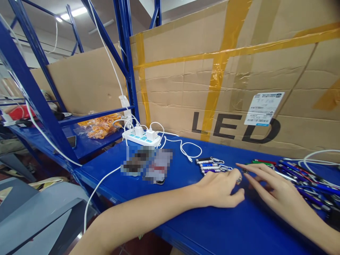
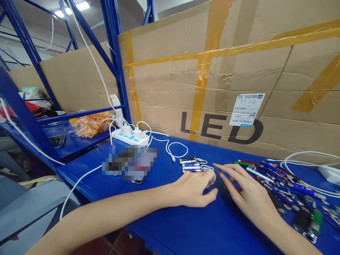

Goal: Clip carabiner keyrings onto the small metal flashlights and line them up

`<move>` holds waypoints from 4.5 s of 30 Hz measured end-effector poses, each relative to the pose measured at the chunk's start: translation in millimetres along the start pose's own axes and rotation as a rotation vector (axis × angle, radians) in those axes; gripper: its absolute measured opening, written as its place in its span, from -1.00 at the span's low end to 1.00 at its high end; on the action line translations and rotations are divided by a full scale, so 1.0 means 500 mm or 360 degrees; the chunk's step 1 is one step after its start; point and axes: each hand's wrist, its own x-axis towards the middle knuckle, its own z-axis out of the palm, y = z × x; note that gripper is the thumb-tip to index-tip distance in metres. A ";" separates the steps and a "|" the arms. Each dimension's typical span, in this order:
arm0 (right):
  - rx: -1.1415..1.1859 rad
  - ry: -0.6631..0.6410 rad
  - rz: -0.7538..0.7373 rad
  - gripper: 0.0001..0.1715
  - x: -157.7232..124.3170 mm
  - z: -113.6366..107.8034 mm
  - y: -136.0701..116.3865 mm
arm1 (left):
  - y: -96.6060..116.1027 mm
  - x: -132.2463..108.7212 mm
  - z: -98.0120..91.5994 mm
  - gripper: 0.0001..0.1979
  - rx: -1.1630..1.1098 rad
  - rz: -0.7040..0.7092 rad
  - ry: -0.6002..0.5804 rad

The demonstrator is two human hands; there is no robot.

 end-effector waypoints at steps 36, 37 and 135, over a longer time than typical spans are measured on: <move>0.1389 -0.0031 0.0964 -0.51 0.006 -0.017 -0.015 | 0.017 0.043 0.020 -0.73 0.0080 -0.0167 0.0094; 0.1395 0.0000 0.0970 -0.50 0.005 -0.018 -0.017 | 0.017 0.043 0.023 -0.73 0.0054 -0.0170 0.0117; 0.1035 -0.0101 0.0575 -0.56 -0.002 -0.017 -0.021 | -0.006 0.066 0.020 -0.83 -0.1385 -0.0619 0.0832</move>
